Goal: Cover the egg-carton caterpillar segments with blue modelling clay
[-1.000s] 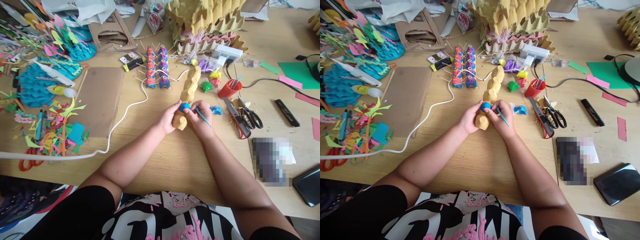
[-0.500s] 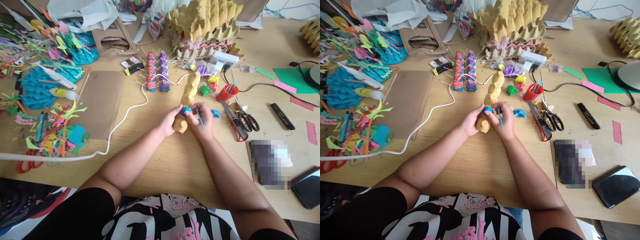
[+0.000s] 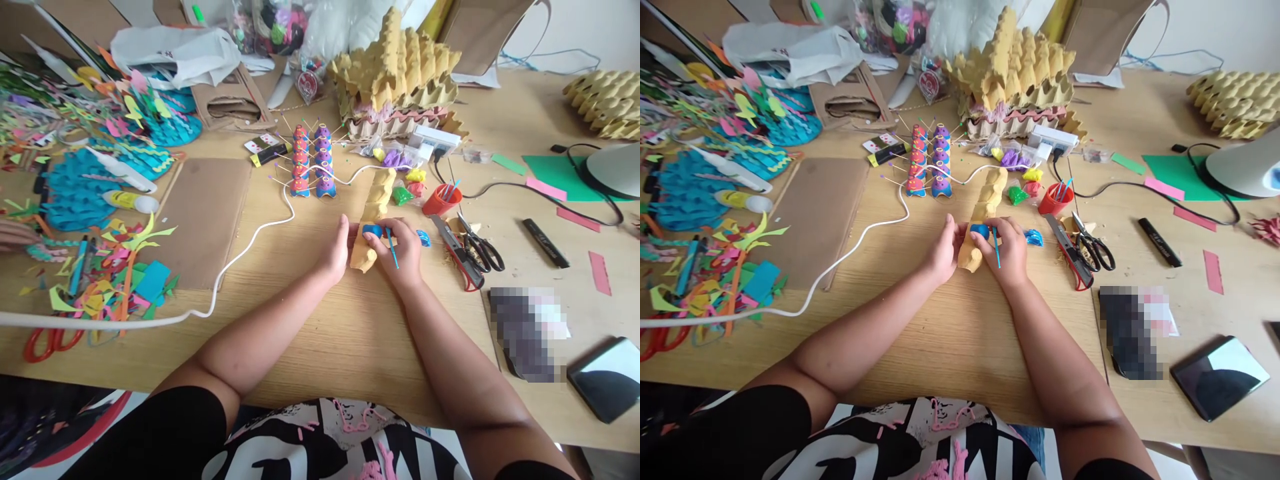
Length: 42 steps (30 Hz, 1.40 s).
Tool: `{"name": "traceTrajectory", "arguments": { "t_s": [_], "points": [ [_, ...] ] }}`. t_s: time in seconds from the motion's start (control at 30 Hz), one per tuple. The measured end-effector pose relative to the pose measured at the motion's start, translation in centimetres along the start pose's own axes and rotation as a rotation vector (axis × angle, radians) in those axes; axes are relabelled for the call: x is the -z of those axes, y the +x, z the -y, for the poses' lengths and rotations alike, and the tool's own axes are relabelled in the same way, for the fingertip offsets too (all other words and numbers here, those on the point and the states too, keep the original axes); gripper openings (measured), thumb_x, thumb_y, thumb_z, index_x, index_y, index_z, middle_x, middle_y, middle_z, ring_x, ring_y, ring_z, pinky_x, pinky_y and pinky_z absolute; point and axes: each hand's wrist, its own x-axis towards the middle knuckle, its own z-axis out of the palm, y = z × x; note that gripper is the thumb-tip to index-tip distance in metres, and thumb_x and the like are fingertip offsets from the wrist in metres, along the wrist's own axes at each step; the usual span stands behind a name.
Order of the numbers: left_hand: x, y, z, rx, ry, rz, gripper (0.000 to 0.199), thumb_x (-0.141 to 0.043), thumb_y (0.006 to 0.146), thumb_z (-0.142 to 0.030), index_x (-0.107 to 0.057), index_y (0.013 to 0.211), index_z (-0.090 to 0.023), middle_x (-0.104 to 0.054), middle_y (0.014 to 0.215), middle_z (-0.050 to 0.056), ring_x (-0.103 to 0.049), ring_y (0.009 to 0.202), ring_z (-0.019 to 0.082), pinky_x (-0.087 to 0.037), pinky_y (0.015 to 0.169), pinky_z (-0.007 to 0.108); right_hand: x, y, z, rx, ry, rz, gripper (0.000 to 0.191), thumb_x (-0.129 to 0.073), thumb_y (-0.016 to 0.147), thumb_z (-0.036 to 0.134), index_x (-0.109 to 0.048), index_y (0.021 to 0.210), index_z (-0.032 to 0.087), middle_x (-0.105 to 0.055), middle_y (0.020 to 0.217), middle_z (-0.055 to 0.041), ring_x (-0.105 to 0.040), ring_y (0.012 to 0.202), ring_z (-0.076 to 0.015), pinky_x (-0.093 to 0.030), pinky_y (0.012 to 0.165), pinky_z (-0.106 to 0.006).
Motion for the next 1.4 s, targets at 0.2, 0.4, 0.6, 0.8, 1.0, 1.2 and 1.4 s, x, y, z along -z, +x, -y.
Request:
{"name": "traceTrajectory", "arguments": {
  "t_s": [0.2,0.4,0.6,0.8,1.0,1.2,1.4],
  "points": [
    [1.7,0.1,1.1,-0.622,0.486,-0.336,0.074,-0.045,0.099,-0.095,-0.065,0.106,-0.025,-0.066,0.113,0.010,-0.066,0.113,0.026,-0.057,0.109,0.045,-0.1,-0.1,-0.3,0.022,-0.070,0.149,0.051,-0.072,0.099,0.072,-0.080,0.104,0.022,-0.080,0.099,-0.0122,-0.074,0.090,-0.0291,-0.062,0.089,-0.046],
    [1.5,0.5,1.7,-0.556,0.431,-0.268,0.078,-0.046,0.099,-0.094,-0.063,0.129,-0.024,-0.066,0.136,0.016,-0.066,0.130,0.028,-0.054,0.117,0.048,-0.2,-0.1,-0.5,-0.090,-0.036,0.217,0.061,-0.072,0.094,0.081,-0.082,0.104,0.021,-0.081,0.098,-0.0136,-0.074,0.088,-0.0295,-0.063,0.087,-0.046],
    [1.4,0.7,1.7,-0.618,0.437,-0.284,0.076,-0.045,0.101,-0.093,-0.063,0.129,-0.025,-0.069,0.135,0.014,-0.067,0.130,0.027,-0.052,0.120,0.045,0.0,0.7,1.4,-0.324,0.300,-0.130,0.075,-0.046,0.101,0.090,-0.081,0.106,0.023,-0.082,0.092,-0.0093,-0.075,0.080,-0.0229,-0.062,0.078,-0.040],
    [1.5,0.8,1.7,-0.652,0.460,-0.292,0.072,-0.048,0.102,-0.089,-0.065,0.127,-0.024,-0.070,0.133,0.014,-0.067,0.130,0.028,-0.053,0.115,0.044,4.4,2.9,1.9,-0.459,0.402,-0.290,0.086,-0.019,0.105,0.090,-0.075,0.113,0.025,-0.075,0.068,-0.0026,-0.063,0.047,-0.0163,-0.051,0.052,-0.032],
    [1.6,1.0,1.8,-0.634,0.477,-0.272,0.052,-0.057,0.106,-0.073,-0.066,0.127,-0.025,-0.071,0.135,0.014,-0.067,0.133,0.028,-0.054,0.112,0.044,8.7,3.3,-2.7,-0.171,-0.256,-0.037,0.052,-0.058,0.107,0.070,-0.077,0.092,0.024,-0.078,0.078,-0.0083,-0.075,0.074,-0.0274,-0.061,0.078,-0.046],
    [1.5,1.1,1.7,-0.601,0.473,-0.283,0.048,-0.060,0.106,-0.069,-0.067,0.126,-0.026,-0.071,0.134,0.013,-0.066,0.133,0.027,-0.054,0.109,0.042,9.1,1.8,-7.2,0.042,-0.461,0.362,0.067,-0.091,0.084,0.053,-0.075,0.141,0.021,-0.083,0.136,-0.0217,-0.070,0.137,-0.0467,-0.058,0.111,-0.066],
    [1.4,1.0,1.9,-0.614,0.453,-0.278,0.049,-0.059,0.105,-0.068,-0.066,0.128,-0.024,-0.070,0.135,0.014,-0.065,0.134,0.028,-0.053,0.110,0.043,8.1,1.5,-7.1,0.051,-0.486,0.386,0.036,-0.082,0.088,0.030,-0.082,0.123,0.020,-0.085,0.124,-0.0201,-0.071,0.130,-0.0439,-0.058,0.112,-0.067]
  ]
}}
